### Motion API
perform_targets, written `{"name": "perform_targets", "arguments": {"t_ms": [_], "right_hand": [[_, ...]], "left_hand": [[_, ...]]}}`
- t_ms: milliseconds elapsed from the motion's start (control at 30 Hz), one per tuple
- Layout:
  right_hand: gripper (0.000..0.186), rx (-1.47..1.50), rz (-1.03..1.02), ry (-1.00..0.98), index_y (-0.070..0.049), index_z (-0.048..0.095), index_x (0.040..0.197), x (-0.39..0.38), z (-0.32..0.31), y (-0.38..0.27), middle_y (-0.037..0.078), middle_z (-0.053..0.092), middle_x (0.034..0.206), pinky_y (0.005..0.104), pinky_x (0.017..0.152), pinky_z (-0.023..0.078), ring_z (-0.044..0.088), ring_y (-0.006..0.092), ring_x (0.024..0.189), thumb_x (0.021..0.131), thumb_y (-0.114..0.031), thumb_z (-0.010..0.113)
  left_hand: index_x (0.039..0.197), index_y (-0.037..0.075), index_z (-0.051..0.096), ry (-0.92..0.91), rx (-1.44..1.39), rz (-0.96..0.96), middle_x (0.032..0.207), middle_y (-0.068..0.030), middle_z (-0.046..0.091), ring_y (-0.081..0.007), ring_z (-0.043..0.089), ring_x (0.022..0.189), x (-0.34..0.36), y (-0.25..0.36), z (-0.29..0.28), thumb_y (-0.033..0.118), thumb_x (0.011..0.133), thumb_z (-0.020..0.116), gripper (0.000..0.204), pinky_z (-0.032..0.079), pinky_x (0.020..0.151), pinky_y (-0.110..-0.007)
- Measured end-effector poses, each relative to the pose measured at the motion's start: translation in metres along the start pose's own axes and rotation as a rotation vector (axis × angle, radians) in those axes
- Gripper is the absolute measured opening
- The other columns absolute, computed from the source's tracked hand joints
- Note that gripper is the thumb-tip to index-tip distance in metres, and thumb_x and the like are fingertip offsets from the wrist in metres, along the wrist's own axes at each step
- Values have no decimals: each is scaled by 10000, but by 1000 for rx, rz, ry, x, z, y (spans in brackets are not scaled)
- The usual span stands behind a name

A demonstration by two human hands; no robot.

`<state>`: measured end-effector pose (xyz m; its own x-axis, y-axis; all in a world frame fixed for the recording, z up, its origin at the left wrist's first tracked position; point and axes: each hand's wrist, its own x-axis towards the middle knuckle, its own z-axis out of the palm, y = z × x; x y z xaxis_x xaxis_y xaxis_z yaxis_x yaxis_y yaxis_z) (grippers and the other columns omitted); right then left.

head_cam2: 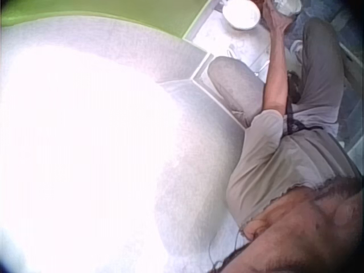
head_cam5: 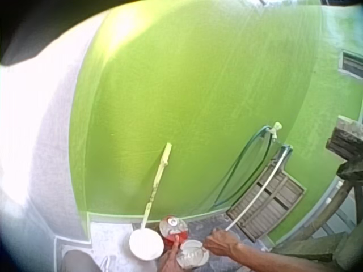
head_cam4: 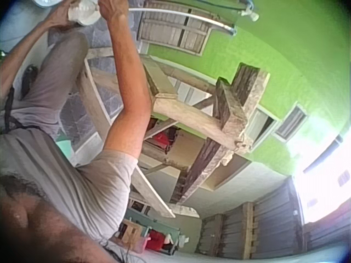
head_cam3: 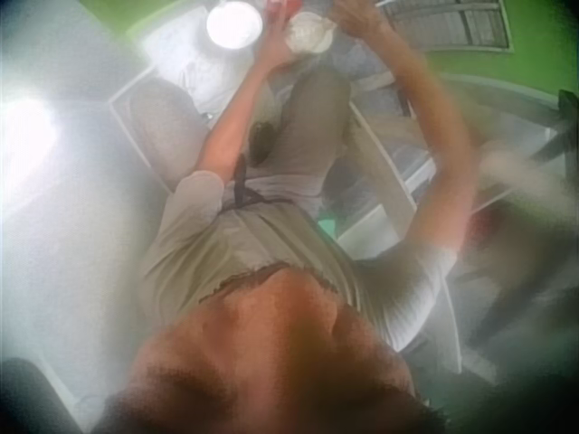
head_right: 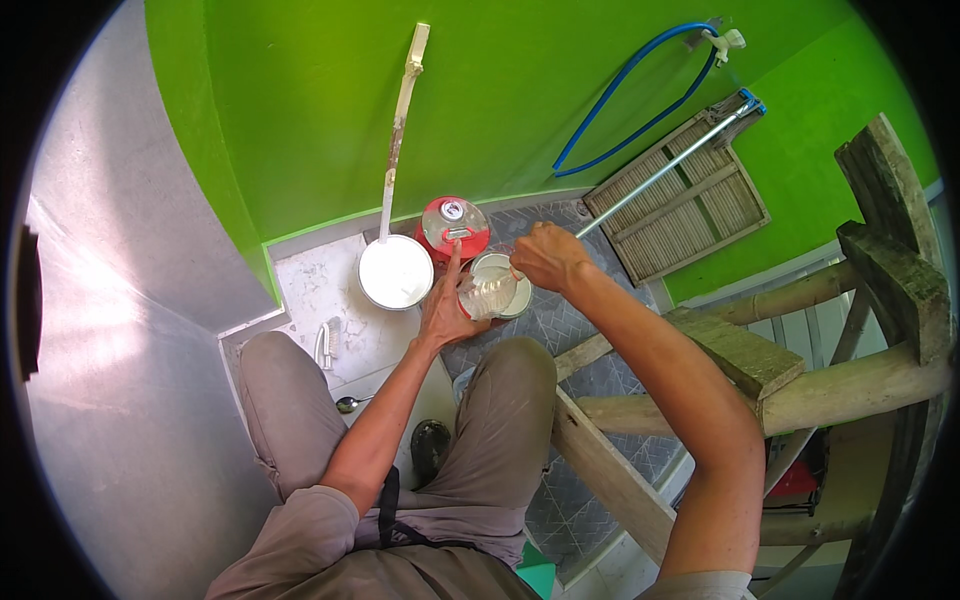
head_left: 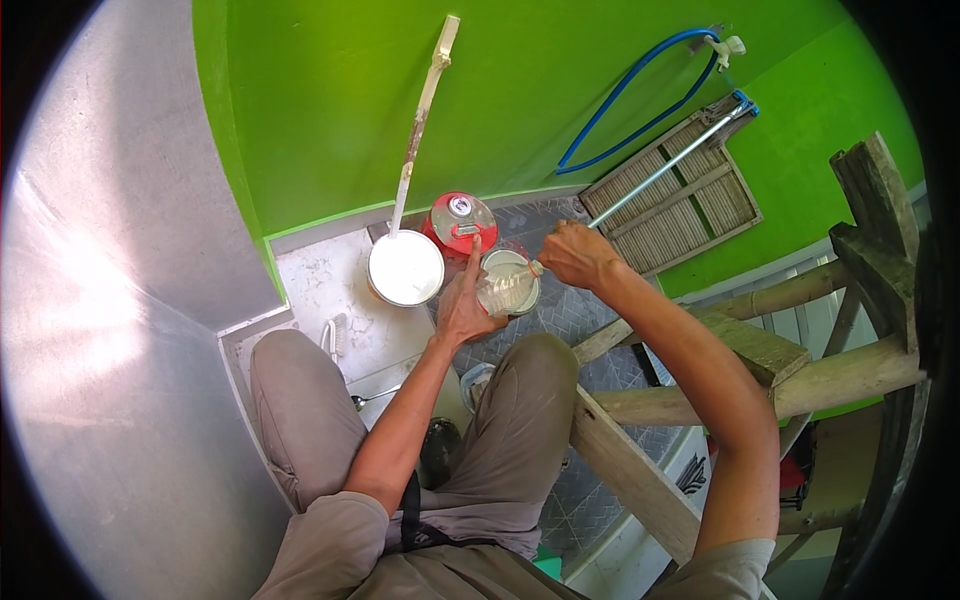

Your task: The person mixes white paint in a bucket using a thin stick, occasionally pouring a clear liquid from a plastic bottle into the paint and stirring it.

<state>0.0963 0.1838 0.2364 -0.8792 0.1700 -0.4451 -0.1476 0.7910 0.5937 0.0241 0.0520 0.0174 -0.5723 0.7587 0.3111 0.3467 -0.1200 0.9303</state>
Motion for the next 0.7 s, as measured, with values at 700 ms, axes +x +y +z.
{"name": "perform_targets", "arguments": {"t_ms": [700], "right_hand": [[177,-25,3,-22,-106,830,848,1,-2,-1,123,792,918,396,814,599,757,313,955,891,-149,663]], "left_hand": [[1725,173,-44,13,-6,23,1162,-245,699,-454,677,1056,0,-5,2,214,532,915,1531,559,939,-513]]}}
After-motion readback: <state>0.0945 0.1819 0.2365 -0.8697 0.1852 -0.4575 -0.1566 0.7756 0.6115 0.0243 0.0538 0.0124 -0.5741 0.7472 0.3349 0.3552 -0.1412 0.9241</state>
